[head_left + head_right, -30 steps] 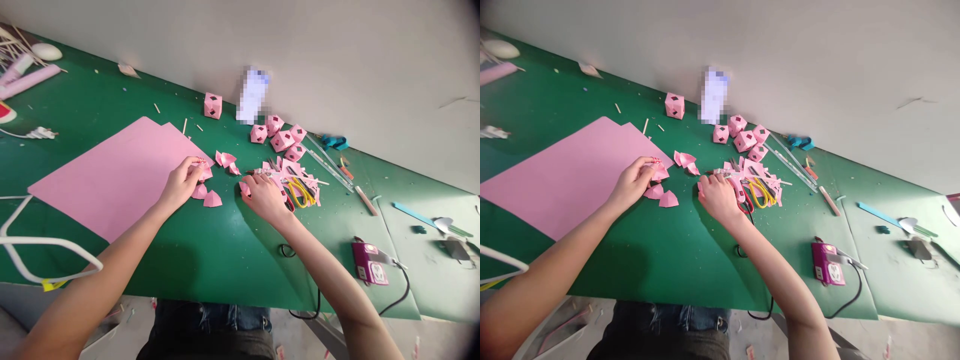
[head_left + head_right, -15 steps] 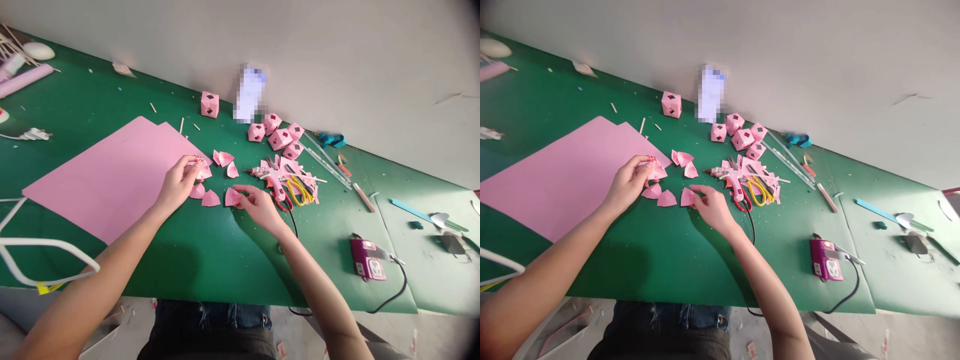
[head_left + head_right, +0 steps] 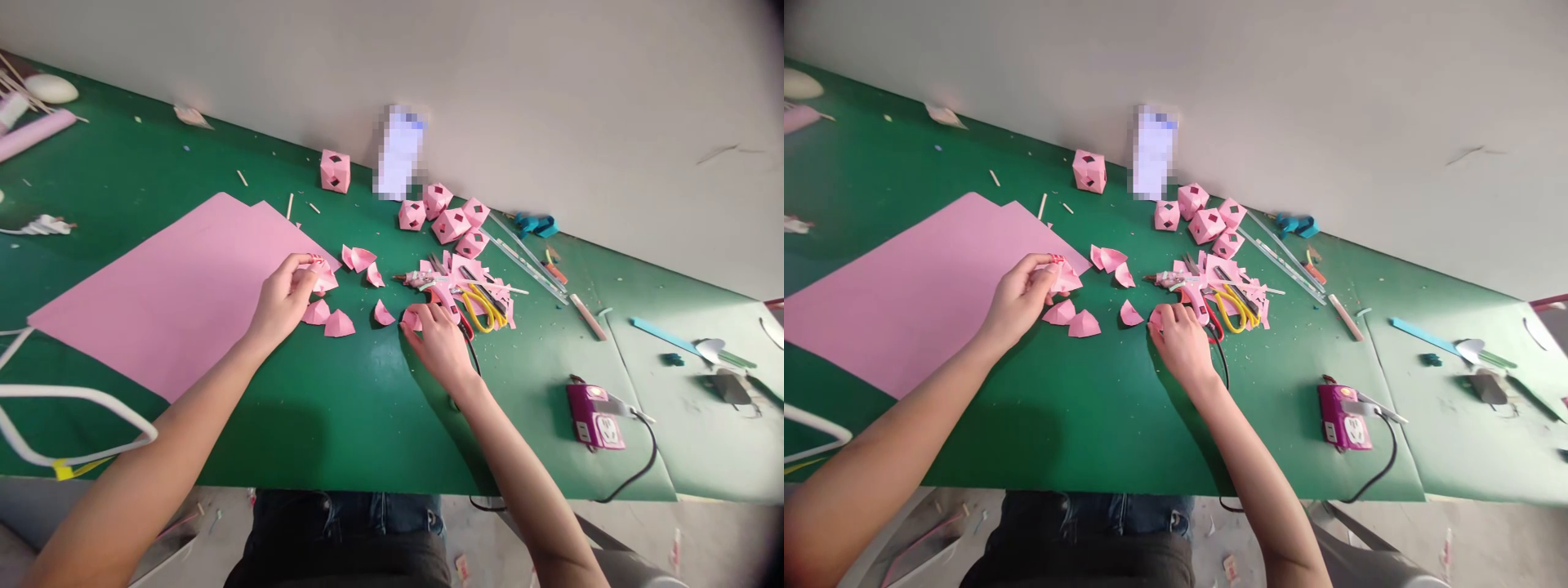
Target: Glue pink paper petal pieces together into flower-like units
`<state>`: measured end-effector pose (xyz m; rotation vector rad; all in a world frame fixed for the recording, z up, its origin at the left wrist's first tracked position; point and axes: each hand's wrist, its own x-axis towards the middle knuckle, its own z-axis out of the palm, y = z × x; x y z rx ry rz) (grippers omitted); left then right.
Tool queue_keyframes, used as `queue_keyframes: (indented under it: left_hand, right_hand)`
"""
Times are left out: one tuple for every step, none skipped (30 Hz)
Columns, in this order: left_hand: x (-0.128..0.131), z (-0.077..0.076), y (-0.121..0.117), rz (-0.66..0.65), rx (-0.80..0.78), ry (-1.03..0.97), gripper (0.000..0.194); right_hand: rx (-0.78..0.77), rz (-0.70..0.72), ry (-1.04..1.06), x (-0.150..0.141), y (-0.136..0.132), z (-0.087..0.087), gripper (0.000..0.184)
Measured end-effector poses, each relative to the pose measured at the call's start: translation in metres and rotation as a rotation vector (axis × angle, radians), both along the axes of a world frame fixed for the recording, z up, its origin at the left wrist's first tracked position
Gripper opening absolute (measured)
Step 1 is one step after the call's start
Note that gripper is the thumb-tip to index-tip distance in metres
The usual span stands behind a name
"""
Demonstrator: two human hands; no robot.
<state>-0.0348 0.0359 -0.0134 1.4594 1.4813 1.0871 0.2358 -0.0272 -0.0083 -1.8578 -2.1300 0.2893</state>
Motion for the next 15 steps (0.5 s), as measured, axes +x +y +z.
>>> queue_keyframes:
  left_hand:
    - [-0.001, 0.000, 0.000, 0.005, 0.002, 0.004, 0.035]
    - [-0.001, -0.001, 0.000, 0.009, 0.004, 0.006, 0.035]
    - [-0.001, -0.001, 0.000, 0.010, 0.007, 0.006, 0.034]
    - [-0.001, 0.000, 0.000, 0.008, 0.009, 0.004, 0.034]
    - [-0.001, 0.000, 0.000, 0.005, 0.013, 0.000, 0.034]
    - [0.000, 0.001, 0.000, 0.003, 0.016, -0.004, 0.034]
    - [0.000, 0.003, 0.000, 0.000, 0.018, -0.007, 0.034]
    - [0.001, 0.004, -0.001, -0.001, 0.017, -0.008, 0.034]
    - [0.002, 0.005, -0.001, -0.001, 0.016, -0.010, 0.033]
    - [0.002, 0.006, -0.001, 0.000, 0.015, -0.012, 0.033]
    - [0.003, 0.006, -0.001, 0.002, 0.014, -0.015, 0.033]
    - [0.003, 0.006, -0.001, 0.005, 0.013, -0.018, 0.033]
    - [0.003, 0.007, -0.001, 0.009, 0.013, -0.021, 0.032]
    - [0.003, 0.007, -0.001, 0.013, 0.013, -0.022, 0.032]
    - [0.002, 0.006, -0.001, 0.015, 0.012, -0.021, 0.032]
  right_hand:
    - [-0.016, -0.035, 0.101, 0.000, 0.001, 0.001, 0.021]
    - [-0.053, -0.070, 0.239, 0.000, 0.003, 0.003, 0.024]
    - [-0.117, -0.099, 0.401, 0.000, 0.004, 0.004, 0.028]
    - [-0.201, -0.122, 0.566, 0.001, 0.005, 0.005, 0.033]
    - [-0.287, -0.138, 0.704, 0.001, 0.005, 0.006, 0.036]
    - [-0.358, -0.149, 0.787, 0.001, 0.005, 0.007, 0.038]
    - [-0.397, -0.153, 0.799, 0.001, 0.005, 0.008, 0.039]
    - [-0.397, -0.148, 0.743, 0.001, 0.004, 0.009, 0.038]
    - [-0.360, -0.130, 0.638, 0.001, 0.003, 0.010, 0.036]
    - [-0.298, -0.094, 0.513, 0.000, 0.003, 0.012, 0.035]
    - [-0.233, -0.041, 0.394, 0.000, 0.002, 0.013, 0.035]
    - [-0.179, 0.016, 0.296, -0.001, 0.002, 0.015, 0.035]
    - [-0.140, 0.058, 0.218, -0.001, 0.001, 0.017, 0.035]
    - [-0.118, 0.075, 0.154, -0.003, 0.001, 0.019, 0.035]
    - [-0.106, 0.070, 0.099, -0.004, 0.000, 0.020, 0.034]
